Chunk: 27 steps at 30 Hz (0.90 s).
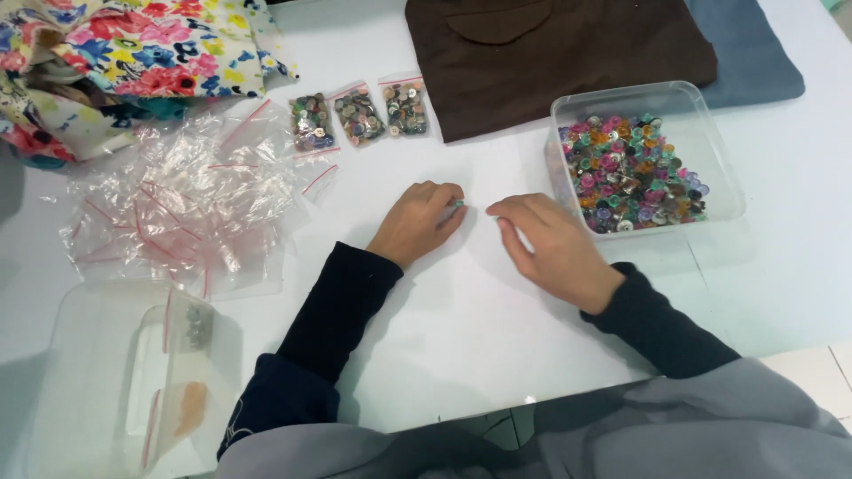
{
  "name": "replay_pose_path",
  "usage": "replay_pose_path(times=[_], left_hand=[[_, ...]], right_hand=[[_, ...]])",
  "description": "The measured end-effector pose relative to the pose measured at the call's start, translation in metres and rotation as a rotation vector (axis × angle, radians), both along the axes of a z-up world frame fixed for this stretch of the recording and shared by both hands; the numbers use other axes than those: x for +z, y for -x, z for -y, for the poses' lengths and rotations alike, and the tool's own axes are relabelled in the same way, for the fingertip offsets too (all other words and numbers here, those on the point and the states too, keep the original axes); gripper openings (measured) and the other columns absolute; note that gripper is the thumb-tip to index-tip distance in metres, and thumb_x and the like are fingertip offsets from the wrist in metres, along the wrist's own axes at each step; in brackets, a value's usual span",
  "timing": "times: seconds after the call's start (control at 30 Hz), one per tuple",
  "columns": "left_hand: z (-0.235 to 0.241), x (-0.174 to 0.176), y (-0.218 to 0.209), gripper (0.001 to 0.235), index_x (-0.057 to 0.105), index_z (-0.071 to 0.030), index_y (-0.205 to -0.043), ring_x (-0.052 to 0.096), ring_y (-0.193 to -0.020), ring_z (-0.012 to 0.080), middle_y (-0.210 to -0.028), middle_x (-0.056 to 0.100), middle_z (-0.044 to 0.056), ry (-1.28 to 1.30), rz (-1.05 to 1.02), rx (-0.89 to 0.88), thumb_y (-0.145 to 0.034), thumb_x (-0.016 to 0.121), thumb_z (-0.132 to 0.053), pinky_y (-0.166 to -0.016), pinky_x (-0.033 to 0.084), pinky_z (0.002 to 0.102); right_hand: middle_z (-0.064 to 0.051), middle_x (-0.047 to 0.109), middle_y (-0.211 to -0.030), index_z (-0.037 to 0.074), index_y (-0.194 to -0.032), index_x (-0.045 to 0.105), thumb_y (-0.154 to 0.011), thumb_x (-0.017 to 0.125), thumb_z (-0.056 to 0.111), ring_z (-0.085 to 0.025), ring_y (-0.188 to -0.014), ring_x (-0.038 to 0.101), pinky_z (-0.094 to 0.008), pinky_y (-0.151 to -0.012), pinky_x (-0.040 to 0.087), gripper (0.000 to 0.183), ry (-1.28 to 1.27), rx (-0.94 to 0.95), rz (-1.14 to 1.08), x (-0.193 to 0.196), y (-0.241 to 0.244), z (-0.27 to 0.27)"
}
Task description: The person sorts small colorful buttons from a clear plastic container into a small ziplock bag. They pick buttons one by one, place them on the table, then transfer them into the bag and seal it.
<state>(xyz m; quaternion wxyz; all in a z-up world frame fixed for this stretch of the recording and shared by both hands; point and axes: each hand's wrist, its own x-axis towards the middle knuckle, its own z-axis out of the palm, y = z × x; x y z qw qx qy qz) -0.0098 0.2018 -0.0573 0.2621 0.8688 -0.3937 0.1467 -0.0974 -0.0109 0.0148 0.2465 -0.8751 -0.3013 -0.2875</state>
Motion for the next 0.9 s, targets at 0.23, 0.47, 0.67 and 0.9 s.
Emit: replay_pose_path(times=[0.23,0.47,0.67,0.9], left_hand=[[0.001,0.007,0.001,0.011,0.069,-0.015,-0.107,0.071,-0.090,0.0196,-0.089,0.073,0.004,0.008,0.019,0.014,-0.097,0.071,-0.020,-0.082,0.053,0.031],[0.005,0.005,0.002,0.013,0.071,-0.016,-0.105,0.066,-0.089,0.0176,-0.090,0.070,0.003,-0.008,0.055,-0.025,-0.099,0.068,-0.026,-0.078,0.051,0.029],[0.006,-0.002,0.001,0.014,0.070,-0.016,-0.108,0.065,-0.089,0.0162,-0.090,0.067,0.002,-0.053,0.059,0.020,-0.099,0.066,-0.027,-0.078,0.050,0.029],[0.006,-0.004,-0.002,0.018,0.068,-0.015,-0.108,0.065,-0.084,0.0157,-0.087,0.066,0.001,-0.071,0.076,0.082,-0.094,0.070,-0.026,-0.076,0.051,0.028]], right_hand=[[-0.017,0.063,-0.109,0.000,-0.110,0.066,-0.102,0.056,0.003,-0.037,-0.103,0.066,-0.044,-0.087,0.056,0.013,-0.064,-0.014,-0.109,-0.039,-0.032,-0.013],[-0.020,0.060,-0.119,0.001,-0.113,0.065,-0.106,0.051,0.008,-0.040,-0.116,0.064,-0.047,-0.097,0.053,0.017,0.028,-0.105,-0.247,-0.051,-0.033,-0.007],[-0.021,0.060,-0.120,0.000,-0.113,0.064,-0.108,0.049,0.008,-0.041,-0.117,0.063,-0.048,-0.099,0.053,0.018,0.006,-0.156,-0.289,-0.048,-0.032,-0.006],[-0.020,0.059,-0.121,0.001,-0.117,0.063,-0.104,0.057,0.011,-0.041,-0.120,0.062,-0.046,-0.096,0.055,0.018,0.027,-0.151,-0.298,-0.045,-0.032,-0.006]])
